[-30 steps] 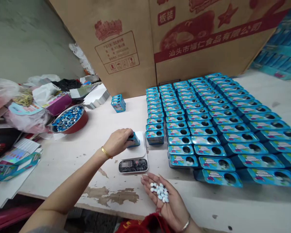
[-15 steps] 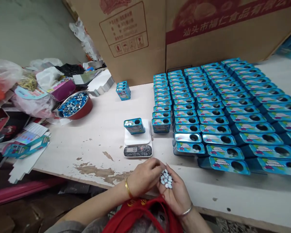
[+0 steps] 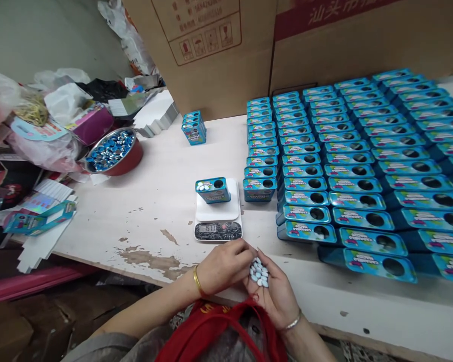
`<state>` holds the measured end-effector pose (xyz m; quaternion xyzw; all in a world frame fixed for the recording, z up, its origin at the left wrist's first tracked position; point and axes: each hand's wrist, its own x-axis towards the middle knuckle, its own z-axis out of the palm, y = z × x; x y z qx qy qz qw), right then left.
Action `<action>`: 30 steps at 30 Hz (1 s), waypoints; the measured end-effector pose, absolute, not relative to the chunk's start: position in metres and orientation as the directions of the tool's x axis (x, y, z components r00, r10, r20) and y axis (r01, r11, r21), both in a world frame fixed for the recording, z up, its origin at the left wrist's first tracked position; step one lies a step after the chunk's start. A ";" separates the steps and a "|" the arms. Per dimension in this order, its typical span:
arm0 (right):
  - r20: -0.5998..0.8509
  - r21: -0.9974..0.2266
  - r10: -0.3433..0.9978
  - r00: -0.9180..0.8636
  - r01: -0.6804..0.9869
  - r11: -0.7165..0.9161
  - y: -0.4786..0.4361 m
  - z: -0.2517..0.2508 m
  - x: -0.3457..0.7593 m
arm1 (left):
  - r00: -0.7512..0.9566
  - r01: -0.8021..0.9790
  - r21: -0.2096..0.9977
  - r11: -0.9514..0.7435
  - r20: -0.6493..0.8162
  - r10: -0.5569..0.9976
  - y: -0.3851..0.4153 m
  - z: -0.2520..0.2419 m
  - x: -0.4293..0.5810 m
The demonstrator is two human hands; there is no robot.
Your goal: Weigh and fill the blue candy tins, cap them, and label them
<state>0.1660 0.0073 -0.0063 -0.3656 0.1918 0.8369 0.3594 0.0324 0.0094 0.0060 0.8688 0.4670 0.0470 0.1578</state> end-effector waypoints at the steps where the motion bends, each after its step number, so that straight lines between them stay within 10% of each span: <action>1: -0.754 0.062 0.456 -0.472 -0.743 -0.667 0.008 -0.007 0.165 | 0.564 0.791 0.324 -0.519 -0.058 0.824 0.010 0.006 0.032; 8: -0.739 0.007 0.499 -0.452 -0.746 -0.666 0.016 -0.011 0.167 | 0.569 0.662 0.489 -0.568 0.167 0.806 0.022 0.018 0.016; 12: -0.689 -0.026 0.528 -0.497 -0.711 -0.703 0.030 0.002 0.161 | -0.009 0.769 0.560 -0.307 0.490 0.871 0.049 0.026 -0.025; 15: -0.643 -0.066 0.575 -0.506 -0.711 -0.700 0.046 0.012 0.147 | -0.205 0.748 0.652 -0.124 0.405 0.891 0.075 0.020 -0.056; 22: -0.664 -0.122 0.594 -0.454 -0.718 -0.685 0.078 0.024 0.109 | -0.042 0.486 0.863 -0.138 0.181 0.983 0.105 0.002 -0.069; 25: -0.661 -0.097 0.609 -0.438 -0.755 -0.649 0.082 0.024 0.103 | 0.046 0.620 0.747 -0.240 0.271 0.961 0.101 0.009 -0.063; 30: -0.638 -0.031 0.666 -0.386 -0.852 -0.523 0.081 0.020 0.106 | 0.436 0.794 0.224 -0.565 0.436 0.787 0.088 0.033 -0.051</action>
